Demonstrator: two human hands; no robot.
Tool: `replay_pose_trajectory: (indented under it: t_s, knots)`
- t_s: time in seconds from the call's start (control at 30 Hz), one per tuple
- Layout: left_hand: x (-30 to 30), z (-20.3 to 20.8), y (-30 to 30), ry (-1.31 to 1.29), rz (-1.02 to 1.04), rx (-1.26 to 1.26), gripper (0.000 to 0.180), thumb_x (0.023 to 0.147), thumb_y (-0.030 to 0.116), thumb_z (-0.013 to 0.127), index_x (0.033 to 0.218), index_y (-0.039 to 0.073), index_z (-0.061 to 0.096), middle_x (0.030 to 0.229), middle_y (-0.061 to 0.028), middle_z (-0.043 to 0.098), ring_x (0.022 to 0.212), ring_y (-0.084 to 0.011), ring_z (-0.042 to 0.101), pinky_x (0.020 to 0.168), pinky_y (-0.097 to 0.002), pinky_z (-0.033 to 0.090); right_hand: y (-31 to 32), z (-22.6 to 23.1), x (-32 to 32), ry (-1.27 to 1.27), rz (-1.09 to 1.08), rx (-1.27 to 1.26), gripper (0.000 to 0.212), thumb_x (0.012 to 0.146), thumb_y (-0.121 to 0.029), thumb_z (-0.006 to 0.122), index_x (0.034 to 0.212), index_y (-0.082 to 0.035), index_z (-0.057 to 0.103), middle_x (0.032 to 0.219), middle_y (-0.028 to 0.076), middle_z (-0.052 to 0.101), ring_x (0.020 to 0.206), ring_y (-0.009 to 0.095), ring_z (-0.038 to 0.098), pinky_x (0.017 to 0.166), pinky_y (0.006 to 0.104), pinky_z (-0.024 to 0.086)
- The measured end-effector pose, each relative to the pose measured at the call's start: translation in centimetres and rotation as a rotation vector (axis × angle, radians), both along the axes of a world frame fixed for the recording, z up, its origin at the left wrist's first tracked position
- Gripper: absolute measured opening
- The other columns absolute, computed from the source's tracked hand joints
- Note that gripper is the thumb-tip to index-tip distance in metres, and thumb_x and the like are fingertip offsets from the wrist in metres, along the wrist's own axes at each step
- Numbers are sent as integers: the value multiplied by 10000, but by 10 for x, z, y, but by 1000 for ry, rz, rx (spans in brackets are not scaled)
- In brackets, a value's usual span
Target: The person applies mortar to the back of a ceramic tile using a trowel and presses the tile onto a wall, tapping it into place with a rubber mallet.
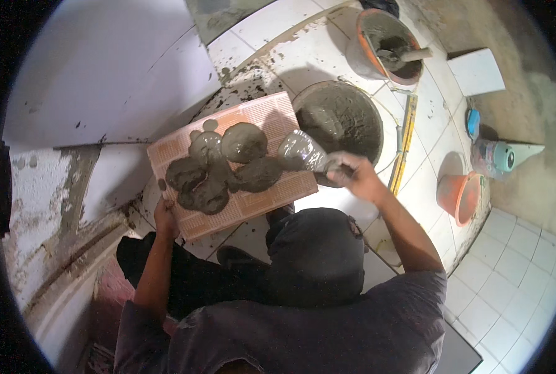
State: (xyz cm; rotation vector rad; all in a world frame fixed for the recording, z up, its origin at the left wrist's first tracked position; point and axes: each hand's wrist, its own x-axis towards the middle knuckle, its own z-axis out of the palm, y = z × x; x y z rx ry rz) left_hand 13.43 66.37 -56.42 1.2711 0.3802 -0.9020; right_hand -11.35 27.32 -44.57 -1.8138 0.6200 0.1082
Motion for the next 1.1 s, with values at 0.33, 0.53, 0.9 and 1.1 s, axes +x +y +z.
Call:
replay_pose_trajectory:
  t_s: [0.33,0.53,0.9,1.1]
  knots:
    - [2,13,-4,13,-74,33,476,891,126,327,1350,23,401,1297,-147,493,1183,-318,488,1019,-430,383,-119,-87,31,915,673,-919,296,803,-274,602,982,-56,693,958,152,684,963,293,650,806,403,508]
    - [1,12,-2,9,-86,3,477,880,141,324,1337,28,401,1289,-152,492,1178,-330,487,1009,-447,392,-116,-149,26,787,730,-1151,224,872,-202,509,903,-99,705,988,118,683,911,287,660,777,417,519]
    - [-3,21,-13,-8,-16,78,464,848,134,363,1297,31,421,1277,-150,493,1157,-321,492,988,-448,392,-91,-143,32,672,899,-909,197,809,-160,585,925,-89,728,949,118,703,913,280,679,739,394,552]
    - [-5,18,-7,-21,-38,68,486,817,130,371,1291,30,408,1280,-152,485,1164,-318,484,995,-456,385,-107,-138,19,731,745,-1096,197,784,-162,605,917,-77,723,948,118,703,916,285,678,735,400,553]
